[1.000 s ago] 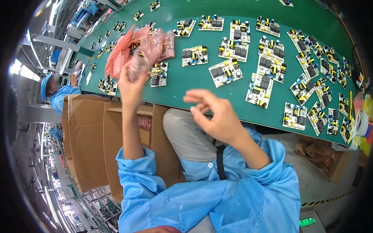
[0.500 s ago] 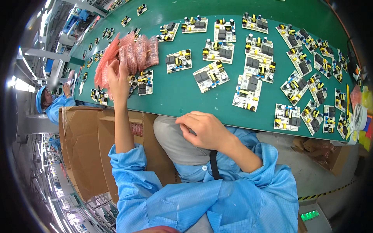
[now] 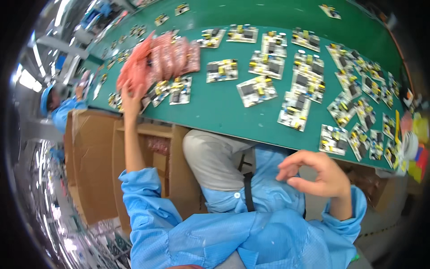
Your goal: The person wraps circuit boards in bubble wrap packaging by hand and places them into a cardboard box.
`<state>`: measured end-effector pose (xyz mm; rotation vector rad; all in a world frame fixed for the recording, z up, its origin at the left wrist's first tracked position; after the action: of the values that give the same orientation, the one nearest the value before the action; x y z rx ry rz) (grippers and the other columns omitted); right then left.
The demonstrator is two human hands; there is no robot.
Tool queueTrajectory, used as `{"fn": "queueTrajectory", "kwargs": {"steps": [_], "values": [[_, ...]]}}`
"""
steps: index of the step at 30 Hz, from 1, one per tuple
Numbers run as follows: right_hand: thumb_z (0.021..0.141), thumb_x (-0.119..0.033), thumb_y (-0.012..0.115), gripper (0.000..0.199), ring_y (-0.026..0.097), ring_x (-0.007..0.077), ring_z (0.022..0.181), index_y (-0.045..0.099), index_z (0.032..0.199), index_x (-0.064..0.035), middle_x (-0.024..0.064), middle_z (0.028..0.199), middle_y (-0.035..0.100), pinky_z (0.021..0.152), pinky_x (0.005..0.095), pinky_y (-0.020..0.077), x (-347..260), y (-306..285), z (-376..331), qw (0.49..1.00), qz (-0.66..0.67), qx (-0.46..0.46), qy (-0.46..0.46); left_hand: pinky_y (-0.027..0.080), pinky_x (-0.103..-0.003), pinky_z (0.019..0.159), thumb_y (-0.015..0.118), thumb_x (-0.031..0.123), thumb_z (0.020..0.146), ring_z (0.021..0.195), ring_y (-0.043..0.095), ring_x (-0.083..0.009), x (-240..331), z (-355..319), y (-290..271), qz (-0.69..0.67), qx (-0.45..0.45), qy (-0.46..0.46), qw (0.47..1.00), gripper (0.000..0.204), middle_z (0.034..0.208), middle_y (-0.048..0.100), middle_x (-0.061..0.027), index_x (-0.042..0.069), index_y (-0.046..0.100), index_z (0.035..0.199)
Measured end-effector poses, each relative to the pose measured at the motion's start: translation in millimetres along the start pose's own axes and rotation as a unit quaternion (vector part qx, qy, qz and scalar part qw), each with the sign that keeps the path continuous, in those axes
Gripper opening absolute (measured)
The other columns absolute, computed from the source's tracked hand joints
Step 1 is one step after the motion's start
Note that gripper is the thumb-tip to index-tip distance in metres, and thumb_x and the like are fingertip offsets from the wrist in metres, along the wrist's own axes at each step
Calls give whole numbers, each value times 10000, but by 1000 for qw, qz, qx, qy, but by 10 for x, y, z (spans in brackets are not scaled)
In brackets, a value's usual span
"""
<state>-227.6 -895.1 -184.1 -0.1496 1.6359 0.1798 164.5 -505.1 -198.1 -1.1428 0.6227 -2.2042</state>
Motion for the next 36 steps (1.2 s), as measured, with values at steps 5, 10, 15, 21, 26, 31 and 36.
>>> {"fn": "queueTrajectory", "kwargs": {"steps": [5,10,15,21,26,31,36], "values": [[933,-80,583,177,649,137,877,620,1083,7,70,951,682,793,285,522,-524,-925,-218,970,-158,184,11,498,-320,841,672,269,944,977,609,-199,-298,-22,-178,12,11,20,1000,392,1106,639,-152,-27,630,1198],[911,-144,611,282,624,126,912,587,1150,4,70,1062,641,790,279,499,-660,-2236,182,902,-297,310,-38,480,-312,911,578,232,993,1026,622,-202,-357,-27,-135,-41,-9,-34,999,338,1131,681,-141,-34,656,1186],[816,-386,701,572,649,250,964,581,1219,2,147,1133,648,794,368,522,-407,-3681,975,774,-489,391,92,459,-305,950,555,258,1010,1057,634,-225,-535,-3,-169,-40,-12,-74,996,380,1181,685,-163,-52,647,1209],[751,-529,758,930,600,374,1158,447,1279,171,318,1285,563,961,399,482,247,-4446,1707,722,-553,276,311,401,-420,1070,520,111,1011,1243,553,-328,776,-375,-519,209,135,156,956,279,1302,627,-152,-67,652,1181],[708,-651,751,1223,555,441,1212,236,1326,271,406,1284,512,1013,397,463,329,-5139,1803,665,-551,428,267,361,-461,1107,518,45,996,1295,507,-354,1162,-505,-73,164,72,175,968,245,1354,587,-165,-68,656,1163],[704,-711,716,1283,556,428,1218,184,1338,269,395,1301,505,1000,415,473,604,-6038,2183,663,-547,432,274,375,-406,1083,523,20,985,1302,510,-312,227,-638,16,12,45,-24,999,220,1313,593,-213,-71,618,1161],[761,-728,609,1180,572,442,1198,283,1316,261,382,1309,508,992,441,476,672,-6499,2094,585,-588,487,275,358,-407,1083,564,16,947,1308,495,-335,388,-565,315,-37,6,-21,999,71,1291,596,-211,-38,561,993]]}}
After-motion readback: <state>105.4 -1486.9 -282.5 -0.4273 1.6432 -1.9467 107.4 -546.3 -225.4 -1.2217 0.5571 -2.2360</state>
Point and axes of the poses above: each hand's wrist, its own z-axis towards the middle knuckle, its own y-axis out of the palm, x = y × z, the point moved 9 cm from there along z, towards the middle knuckle
